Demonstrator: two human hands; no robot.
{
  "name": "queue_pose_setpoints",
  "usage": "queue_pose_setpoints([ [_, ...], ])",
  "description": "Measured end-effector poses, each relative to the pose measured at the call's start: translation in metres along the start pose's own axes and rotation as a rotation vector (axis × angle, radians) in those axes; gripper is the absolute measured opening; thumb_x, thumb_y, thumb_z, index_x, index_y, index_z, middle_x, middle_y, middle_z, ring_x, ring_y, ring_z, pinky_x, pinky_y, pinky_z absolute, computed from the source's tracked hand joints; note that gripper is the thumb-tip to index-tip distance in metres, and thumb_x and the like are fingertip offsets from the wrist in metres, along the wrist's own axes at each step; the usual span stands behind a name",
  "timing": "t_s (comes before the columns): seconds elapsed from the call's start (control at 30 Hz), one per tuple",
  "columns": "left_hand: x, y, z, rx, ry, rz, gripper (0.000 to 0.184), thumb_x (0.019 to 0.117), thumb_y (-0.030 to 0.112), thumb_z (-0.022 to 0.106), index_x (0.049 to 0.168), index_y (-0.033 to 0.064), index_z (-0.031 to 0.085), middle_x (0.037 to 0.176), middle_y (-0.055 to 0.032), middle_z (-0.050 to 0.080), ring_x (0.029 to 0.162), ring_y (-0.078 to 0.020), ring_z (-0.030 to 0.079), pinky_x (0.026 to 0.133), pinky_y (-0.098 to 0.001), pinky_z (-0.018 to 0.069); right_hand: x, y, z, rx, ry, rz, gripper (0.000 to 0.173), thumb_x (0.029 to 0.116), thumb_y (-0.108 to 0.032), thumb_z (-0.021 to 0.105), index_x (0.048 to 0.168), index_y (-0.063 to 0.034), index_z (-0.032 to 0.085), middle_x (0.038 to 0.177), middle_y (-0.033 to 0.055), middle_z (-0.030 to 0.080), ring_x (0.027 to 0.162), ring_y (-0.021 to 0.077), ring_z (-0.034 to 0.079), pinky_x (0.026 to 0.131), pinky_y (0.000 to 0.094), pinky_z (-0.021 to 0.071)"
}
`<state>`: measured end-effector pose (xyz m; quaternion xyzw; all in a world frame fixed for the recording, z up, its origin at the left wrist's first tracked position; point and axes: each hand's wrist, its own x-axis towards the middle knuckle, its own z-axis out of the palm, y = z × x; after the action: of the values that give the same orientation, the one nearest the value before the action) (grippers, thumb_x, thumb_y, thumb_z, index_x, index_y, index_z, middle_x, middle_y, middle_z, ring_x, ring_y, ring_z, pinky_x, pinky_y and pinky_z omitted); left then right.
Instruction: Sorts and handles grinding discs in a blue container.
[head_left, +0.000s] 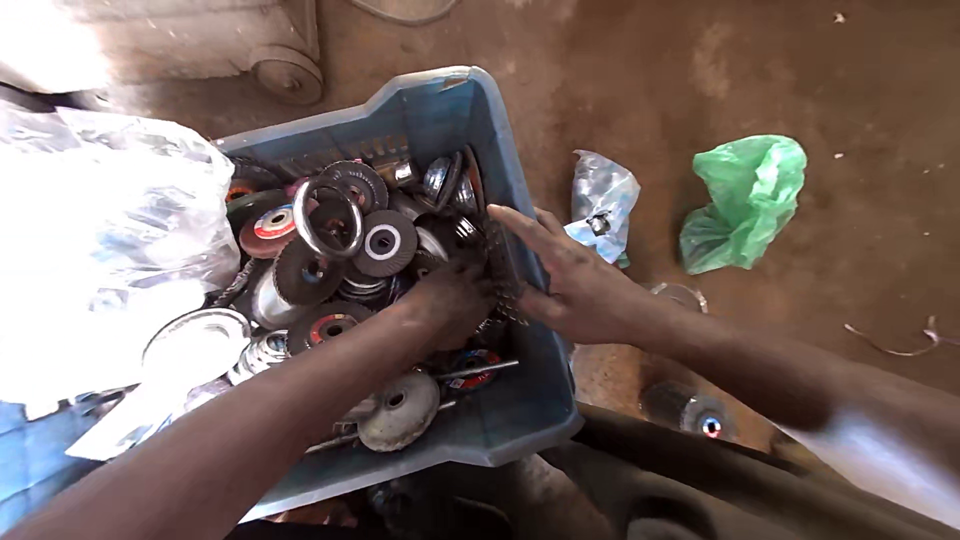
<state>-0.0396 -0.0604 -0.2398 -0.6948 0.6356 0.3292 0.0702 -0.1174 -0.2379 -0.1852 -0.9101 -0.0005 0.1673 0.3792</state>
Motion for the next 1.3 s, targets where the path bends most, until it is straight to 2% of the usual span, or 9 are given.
queue_pose_setpoints([
  [0.17, 0.023, 0.004, 0.019, 0.321, -0.075, -0.022, 0.044, 0.0959, -0.005, 0.056, 0.139, 0.0042, 0.062, 0.160, -0.0093, 0.046, 0.155, -0.0327, 0.028, 0.126, -0.0624, 0.0089, -0.001, -0.002, 0.000, -0.009, -0.013, 0.026, 0.090, 0.0844, -0.013, 0.067, 0.163, -0.0337, 0.027, 0.163, 0.0094, 0.032, 0.097, 0.0239, 0.068, 0.067, 0.0488, 0.0586],
  [0.43, 0.005, -0.027, 0.033, 0.097, 0.303, -0.009, 0.024, 0.0919, 0.012, 0.070, 0.116, 0.0107, 0.074, 0.134, -0.0099, 0.066, 0.133, -0.0320, 0.055, 0.112, -0.0535, 0.0413, -0.001, 0.000, -0.001, 0.016, -0.013, 0.020, 0.091, 0.0851, -0.015, 0.071, 0.163, -0.0344, 0.027, 0.162, 0.0136, 0.032, 0.095, 0.0260, 0.069, 0.067, 0.0493, 0.0590],
  [0.6, 0.014, -0.016, 0.033, 0.106, 0.288, -0.046, 0.014, 0.0887, 0.012, 0.072, 0.101, 0.0153, 0.079, 0.127, -0.0115, 0.067, 0.127, -0.0345, 0.056, 0.110, -0.0591, 0.0378, 0.000, 0.000, 0.000, 0.012, -0.005, 0.015, 0.092, 0.0857, -0.013, 0.070, 0.164, -0.0334, 0.025, 0.162, 0.0159, 0.031, 0.095, 0.0264, 0.068, 0.068, 0.0480, 0.0592],
  [0.7, 0.028, 0.003, 0.041, 0.238, 0.167, -0.053, 0.028, 0.0938, -0.001, 0.063, 0.119, 0.0028, 0.073, 0.144, -0.0176, 0.059, 0.142, -0.0371, 0.046, 0.123, -0.0640, 0.0208, 0.000, 0.000, -0.001, 0.013, -0.013, 0.018, 0.092, 0.0845, -0.013, 0.069, 0.163, -0.0338, 0.027, 0.160, 0.0163, 0.032, 0.094, 0.0267, 0.068, 0.068, 0.0486, 0.0590],
  [0.87, 0.033, 0.004, 0.053, 0.236, 0.309, -0.013, 0.027, 0.0952, 0.004, 0.062, 0.120, 0.0054, 0.073, 0.142, -0.0142, 0.062, 0.140, -0.0325, 0.050, 0.124, -0.0595, 0.0237, 0.000, -0.002, -0.002, -0.004, -0.002, 0.016, 0.090, 0.0855, -0.013, 0.068, 0.163, -0.0335, 0.027, 0.161, 0.0142, 0.033, 0.092, 0.0253, 0.068, 0.066, 0.0478, 0.0588],
  [1.03, -0.012, -0.012, 0.016, -0.184, 0.338, -0.024, 0.009, 0.0926, 0.024, 0.074, 0.100, 0.0241, 0.079, 0.144, -0.0057, 0.058, 0.148, -0.0320, 0.038, 0.120, -0.0722, 0.0137, 0.000, -0.007, -0.006, 0.009, -0.015, 0.040, 0.091, 0.0857, -0.012, 0.071, 0.163, -0.0330, 0.028, 0.162, 0.0140, 0.032, 0.090, 0.0246, 0.068, 0.069, 0.0467, 0.0591],
  [1.1, -0.039, -0.018, 0.015, -0.443, 0.549, -0.066, 0.010, 0.0943, 0.028, 0.070, 0.095, 0.0257, 0.080, 0.142, -0.0041, 0.058, 0.146, -0.0281, 0.040, 0.118, -0.0689, 0.0209, 0.001, -0.008, -0.007, 0.039, -0.032, 0.047, 0.090, 0.0877, -0.014, 0.072, 0.163, -0.0337, 0.027, 0.163, 0.0138, 0.030, 0.092, 0.0252, 0.069, 0.071, 0.0483, 0.0591],
  [1.2, -0.076, -0.017, -0.001, -1.009, 0.687, -0.161, 0.018, 0.1000, 0.026, 0.064, 0.103, 0.0133, 0.077, 0.113, 0.0037, 0.070, 0.109, -0.0061, 0.063, 0.100, -0.0326, 0.0526, 0.001, -0.001, -0.013, 0.158, -0.059, 0.049, 0.080, 0.0959, -0.025, 0.067, 0.163, -0.0375, 0.025, 0.164, 0.0118, 0.030, 0.109, 0.0251, 0.066, 0.084, 0.0499, 0.0579],
  [1.3, -0.097, -0.009, -0.015, -1.567, 0.817, -0.045, 0.015, 0.1023, 0.018, 0.063, 0.109, 0.0055, 0.069, 0.093, -0.0024, 0.072, 0.086, -0.0110, 0.069, 0.083, -0.0308, 0.0597, -0.003, 0.003, -0.019, 0.268, 0.100, -0.056, 0.073, 0.0956, -0.046, 0.067, 0.160, -0.0271, 0.037, 0.160, 0.0090, 0.039, 0.132, 0.0217, 0.056, 0.102, 0.0464, 0.0541],
])
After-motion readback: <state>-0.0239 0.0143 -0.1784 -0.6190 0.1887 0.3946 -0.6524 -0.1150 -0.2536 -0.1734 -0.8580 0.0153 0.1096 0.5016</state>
